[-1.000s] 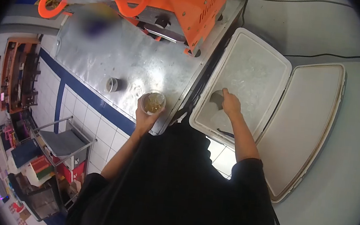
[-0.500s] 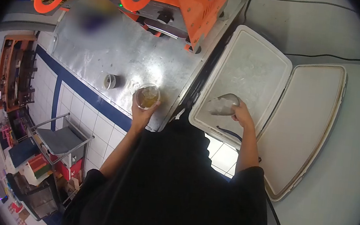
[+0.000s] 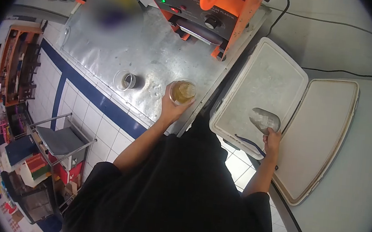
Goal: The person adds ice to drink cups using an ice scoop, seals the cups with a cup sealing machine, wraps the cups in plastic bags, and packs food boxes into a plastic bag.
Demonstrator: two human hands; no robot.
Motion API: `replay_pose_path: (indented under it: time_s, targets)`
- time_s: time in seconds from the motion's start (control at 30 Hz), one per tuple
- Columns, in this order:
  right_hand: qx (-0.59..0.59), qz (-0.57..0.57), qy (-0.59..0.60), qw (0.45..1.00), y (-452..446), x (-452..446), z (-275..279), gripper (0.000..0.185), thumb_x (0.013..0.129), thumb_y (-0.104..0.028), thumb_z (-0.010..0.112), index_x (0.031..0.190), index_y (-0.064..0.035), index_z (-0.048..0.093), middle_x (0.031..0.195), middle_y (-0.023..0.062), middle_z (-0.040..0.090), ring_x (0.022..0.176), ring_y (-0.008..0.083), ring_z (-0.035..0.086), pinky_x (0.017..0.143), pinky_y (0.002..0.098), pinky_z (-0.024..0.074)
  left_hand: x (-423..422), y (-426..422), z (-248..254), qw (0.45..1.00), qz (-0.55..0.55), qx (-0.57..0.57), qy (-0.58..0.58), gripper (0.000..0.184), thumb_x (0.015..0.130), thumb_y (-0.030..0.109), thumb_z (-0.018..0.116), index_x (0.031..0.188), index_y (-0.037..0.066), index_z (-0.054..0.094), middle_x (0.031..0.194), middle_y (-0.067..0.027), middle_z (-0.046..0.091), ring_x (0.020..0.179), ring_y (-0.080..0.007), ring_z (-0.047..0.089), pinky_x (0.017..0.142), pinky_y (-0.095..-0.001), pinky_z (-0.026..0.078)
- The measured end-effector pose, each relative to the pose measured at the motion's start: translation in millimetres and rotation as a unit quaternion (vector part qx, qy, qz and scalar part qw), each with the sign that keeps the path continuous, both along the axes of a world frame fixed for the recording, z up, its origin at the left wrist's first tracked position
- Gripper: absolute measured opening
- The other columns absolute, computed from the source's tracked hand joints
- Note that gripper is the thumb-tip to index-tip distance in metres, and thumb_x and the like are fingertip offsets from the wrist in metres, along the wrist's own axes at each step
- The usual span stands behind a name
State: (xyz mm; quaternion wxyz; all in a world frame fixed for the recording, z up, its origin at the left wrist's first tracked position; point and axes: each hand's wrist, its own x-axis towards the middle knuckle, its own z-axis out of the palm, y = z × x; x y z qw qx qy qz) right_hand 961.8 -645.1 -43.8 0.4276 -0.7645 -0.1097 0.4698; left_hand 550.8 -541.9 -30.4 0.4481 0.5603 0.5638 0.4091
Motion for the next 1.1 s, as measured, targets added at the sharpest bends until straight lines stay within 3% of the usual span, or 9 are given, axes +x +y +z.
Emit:
replay_pose_path:
  time_s: [0.1, 0.23, 0.47, 0.67, 0.73, 0.83, 0.97, 1.03, 1.1]
  targets:
    - [0.013, -0.049, 0.029, 0.998, -11.3, -0.5, -2.7, 0.004, 0.093, -0.005, 0.057, 0.095, -0.0034, 0.053, 0.066, 0.0035, 0.052, 0.042, 0.0116, 0.043, 0.035, 0.0238, 0.0283, -1.4, 3.2, -6.4, 0.999, 0.024, 0.015, -0.036, 0.079, 0.072, 0.018, 0.09, 0.134, -0.002, 0.046, 0.126, -0.0155, 0.061, 0.118, -0.0232, 0.061, 0.103, -0.0361, 0.047]
    - [0.028, -0.084, 0.03, 0.996, -18.3, -6.5, 9.3, 0.01, 0.093, -0.005, 0.058, 0.085, -0.0044, 0.052, 0.061, 0.0029, 0.05, 0.04, 0.0113, 0.042, 0.035, 0.024, 0.0282, -3.6, 3.4, -3.7, 0.999, 0.022, 0.035, -0.016, 0.078, 0.072, 0.017, 0.09, 0.134, -0.001, 0.046, 0.124, -0.0157, 0.063, 0.116, -0.0231, 0.063, 0.101, -0.0363, 0.049]
    - [0.025, -0.056, -0.015, 0.998, 7.4, -66.8, 71.1, 0.008, 0.092, -0.007, 0.059, 0.089, -0.0009, 0.055, 0.062, 0.0031, 0.051, 0.04, 0.0111, 0.043, 0.034, 0.0248, 0.0279, 0.3, 0.2, 2.0, 0.998, 0.016, 0.053, 0.012, 0.076, 0.073, 0.021, 0.09, 0.132, -0.001, 0.048, 0.122, -0.0163, 0.064, 0.114, -0.0256, 0.064, 0.099, -0.0369, 0.05]
    - [0.083, 0.083, 0.033, 0.993, 54.8, -165.0, 121.9, 0.014, 0.093, -0.007, 0.055, 0.104, 0.0009, 0.056, 0.071, 0.0074, 0.057, 0.041, 0.0123, 0.046, 0.034, 0.0257, 0.0292, 8.0, -3.2, 0.1, 0.997, -0.008, 0.074, 0.024, 0.078, 0.071, 0.024, 0.089, 0.133, 0.0, 0.048, 0.122, -0.0189, 0.063, 0.114, -0.0331, 0.064, 0.098, -0.0399, 0.05]
    - [0.101, 0.153, -0.016, 0.983, 66.4, -188.8, 127.4, 0.028, 0.094, -0.005, 0.05, 0.122, 0.0003, 0.053, 0.077, 0.0101, 0.059, 0.042, 0.0126, 0.047, 0.034, 0.0271, 0.0326, 8.2, -2.9, -6.5, 0.995, -0.013, 0.096, 0.033, 0.079, 0.07, 0.024, 0.089, 0.133, 0.001, 0.048, 0.124, -0.0191, 0.062, 0.115, -0.0334, 0.063, 0.098, -0.0405, 0.05]
    - [0.084, 0.183, -0.058, 0.978, 77.9, -206.5, 128.8, 0.038, 0.096, -0.004, 0.045, 0.133, -0.0002, 0.046, 0.08, 0.0125, 0.061, 0.042, 0.013, 0.048, 0.035, 0.0282, 0.0368, 8.0, -4.0, -11.3, 0.994, -0.021, 0.104, 0.029, 0.082, 0.069, 0.023, 0.089, 0.135, 0.0, 0.047, 0.127, -0.021, 0.06, 0.117, -0.0362, 0.061, 0.1, -0.0422, 0.049]
    - [0.076, 0.209, -0.104, 0.969, 83.5, -212.4, 145.5, 0.041, 0.096, -0.004, 0.042, 0.138, -0.0012, 0.044, 0.082, 0.0139, 0.061, 0.042, 0.0132, 0.05, 0.036, 0.0282, 0.0393, 2.9, -3.6, -6.7, 0.997, -0.016, 0.081, 0.01, 0.082, 0.069, 0.022, 0.088, 0.136, -0.001, 0.047, 0.128, -0.0225, 0.059, 0.117, -0.0383, 0.06, 0.1, -0.0426, 0.049]
    - [0.064, 0.223, -0.121, 0.965, 84.0, -208.7, 150.5, 0.043, 0.097, -0.006, 0.043, 0.14, -0.0061, 0.043, 0.097, 0.0195, 0.065, 0.045, 0.0141, 0.056, 0.038, 0.0283, 0.0441, 1.9, -3.9, -2.8, 0.998, -0.008, 0.069, 0.002, 0.081, 0.069, 0.023, 0.088, 0.135, -0.001, 0.047, 0.127, -0.0223, 0.059, 0.117, -0.0378, 0.061, 0.1, -0.0423, 0.049]
    - [0.079, 0.227, -0.116, 0.964, 84.4, -209.5, 154.2, 0.043, 0.097, -0.006, 0.043, 0.14, -0.0051, 0.043, 0.096, 0.0192, 0.065, 0.045, 0.0138, 0.055, 0.038, 0.0281, 0.0437, 1.8, -4.7, -2.2, 0.998, -0.004, 0.058, -0.009, 0.081, 0.069, 0.023, 0.089, 0.135, 0.0, 0.048, 0.127, -0.0222, 0.06, 0.117, -0.0374, 0.061, 0.1, -0.0419, 0.049]
